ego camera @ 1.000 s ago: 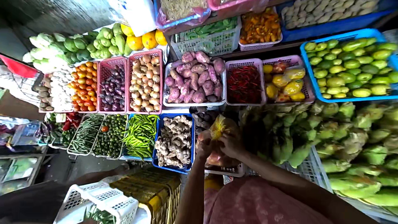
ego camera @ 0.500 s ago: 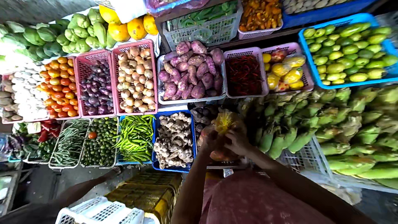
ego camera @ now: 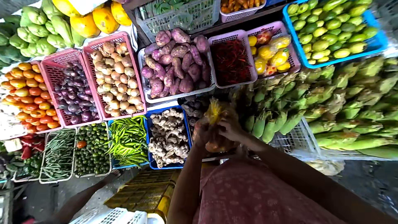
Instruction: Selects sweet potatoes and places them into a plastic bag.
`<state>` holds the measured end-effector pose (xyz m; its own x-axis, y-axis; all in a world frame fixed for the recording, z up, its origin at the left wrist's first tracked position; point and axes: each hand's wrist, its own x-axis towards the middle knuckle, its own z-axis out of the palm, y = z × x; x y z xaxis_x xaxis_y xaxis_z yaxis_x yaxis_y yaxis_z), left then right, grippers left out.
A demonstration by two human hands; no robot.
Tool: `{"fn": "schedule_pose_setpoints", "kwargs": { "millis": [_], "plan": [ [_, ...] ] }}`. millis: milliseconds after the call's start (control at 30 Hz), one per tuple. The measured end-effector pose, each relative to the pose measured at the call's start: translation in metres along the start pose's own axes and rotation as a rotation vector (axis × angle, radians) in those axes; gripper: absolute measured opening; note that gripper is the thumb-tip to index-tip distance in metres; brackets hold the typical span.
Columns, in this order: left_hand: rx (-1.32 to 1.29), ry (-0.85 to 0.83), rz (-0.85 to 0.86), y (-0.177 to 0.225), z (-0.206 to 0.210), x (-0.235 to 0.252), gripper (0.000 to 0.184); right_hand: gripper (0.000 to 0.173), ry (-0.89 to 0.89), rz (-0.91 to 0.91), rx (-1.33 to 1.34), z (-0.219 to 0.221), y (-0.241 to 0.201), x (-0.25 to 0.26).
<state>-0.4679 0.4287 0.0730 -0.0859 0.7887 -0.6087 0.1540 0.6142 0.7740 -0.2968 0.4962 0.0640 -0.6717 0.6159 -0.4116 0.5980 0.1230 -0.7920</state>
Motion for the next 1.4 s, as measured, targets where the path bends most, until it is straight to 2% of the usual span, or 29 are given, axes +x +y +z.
{"fn": "schedule_pose_setpoints", "kwargs": {
  "millis": [233,333,400,533,667,800,1000,1067,1200,1233,1300,1400],
  "plan": [
    [0.039,-0.016,0.046,0.005,-0.003,-0.005,0.029,0.034,-0.015,0.074,-0.059,-0.001,-0.011,0.005],
    [0.071,-0.054,0.047,0.007,0.000,-0.009,0.031,0.030,0.036,0.135,-0.114,0.006,-0.017,0.005],
    [0.111,-0.090,0.034,0.013,0.000,-0.011,0.032,0.035,0.051,0.153,-0.145,0.012,-0.019,0.009],
    [0.151,-0.108,-0.004,0.016,-0.007,-0.010,0.032,0.034,-0.029,0.164,-0.020,-0.013,-0.013,-0.003],
    [0.002,0.100,-0.037,0.011,-0.003,-0.001,0.036,0.027,-0.007,0.232,0.066,-0.018,-0.003,-0.032],
    [-0.261,0.266,-0.088,0.028,-0.001,0.015,0.035,0.024,0.034,0.281,0.112,-0.008,0.010,-0.048],
    [-0.501,0.444,-0.179,0.038,0.003,0.045,0.032,0.032,0.048,0.169,0.235,-0.003,0.032,-0.068],
    [-0.516,0.477,-0.216,0.041,0.005,0.056,0.033,0.035,0.021,0.262,0.322,-0.004,0.035,-0.070],
    [-0.462,0.465,-0.226,0.055,0.008,0.057,0.034,0.059,0.023,0.507,0.609,0.002,0.053,-0.070],
    [-0.395,0.437,-0.207,0.063,0.009,0.050,0.033,0.054,0.003,0.514,0.624,0.000,0.056,-0.068],
    [-0.285,0.380,-0.167,0.076,0.009,0.034,0.034,0.041,-0.049,0.424,0.609,-0.007,0.057,-0.063],
    [-0.247,0.317,-0.083,0.096,0.011,0.023,0.035,0.019,0.014,0.140,0.714,-0.016,0.054,-0.061]
  ]
}}
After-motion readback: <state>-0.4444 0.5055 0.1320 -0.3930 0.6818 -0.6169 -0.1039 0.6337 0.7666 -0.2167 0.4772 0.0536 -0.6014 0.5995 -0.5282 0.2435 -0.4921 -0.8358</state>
